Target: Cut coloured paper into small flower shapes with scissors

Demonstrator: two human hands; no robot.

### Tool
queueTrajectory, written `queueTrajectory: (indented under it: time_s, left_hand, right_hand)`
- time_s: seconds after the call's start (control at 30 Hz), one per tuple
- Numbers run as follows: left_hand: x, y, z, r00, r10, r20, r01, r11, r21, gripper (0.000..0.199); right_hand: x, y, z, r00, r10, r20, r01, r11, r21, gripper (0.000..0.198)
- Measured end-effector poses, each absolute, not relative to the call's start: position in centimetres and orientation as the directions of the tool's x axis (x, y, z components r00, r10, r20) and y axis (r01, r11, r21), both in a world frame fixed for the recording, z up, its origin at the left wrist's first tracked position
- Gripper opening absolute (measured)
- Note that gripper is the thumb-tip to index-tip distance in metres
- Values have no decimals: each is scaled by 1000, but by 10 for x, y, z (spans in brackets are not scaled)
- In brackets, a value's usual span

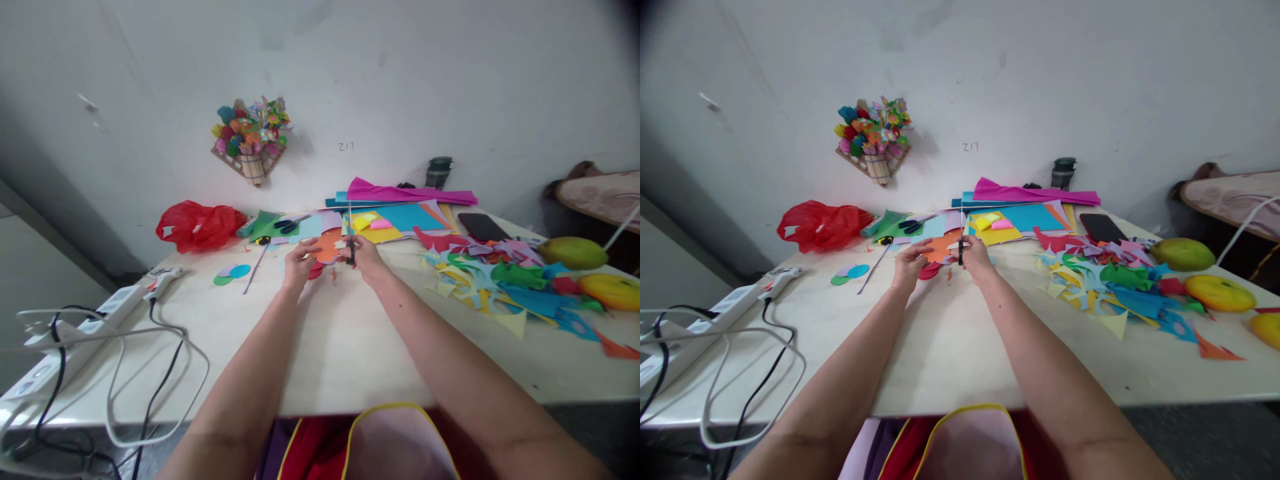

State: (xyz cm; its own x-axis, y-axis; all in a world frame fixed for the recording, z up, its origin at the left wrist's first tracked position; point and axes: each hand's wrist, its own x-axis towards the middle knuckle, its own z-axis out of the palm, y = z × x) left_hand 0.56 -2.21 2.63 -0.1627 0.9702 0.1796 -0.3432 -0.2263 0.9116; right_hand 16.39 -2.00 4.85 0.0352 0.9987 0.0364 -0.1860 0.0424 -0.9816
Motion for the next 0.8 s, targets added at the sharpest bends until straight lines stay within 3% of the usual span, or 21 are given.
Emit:
queueTrajectory:
  time_s: [0.1,0.37,0.53,0.6,0.7,0.8]
  left_hand:
    - [5,-19,24,-237,911,337,-133,-374,918,25]
    - [7,-17,21,-251,878,407,69,-403,913,27]
    - [7,-17,20,-249,912,326,-93,-357,930,17]
    - [4,-17,21,-236,947,218,-247,-276,929,31]
    - [0,-17,21,-86,995,45,-376,-74,924,47]
    - [1,-18,18,61,997,40,-330,-18,944,46]
  right_hand:
    - [169,-17,45,5,1000,24,-245,25,-969,33]
    - [167,-19,47,-7,998,56,-192,54,-980,37]
    - [163,-24,53,-10,999,47,-151,45,-987,36]
    - [162,-23,53,-8,998,61,-143,60,-988,36]
    - [162,-21,50,-11,996,87,-98,85,-992,36]
    - [162,-20,48,-18,993,114,-55,113,-992,36]
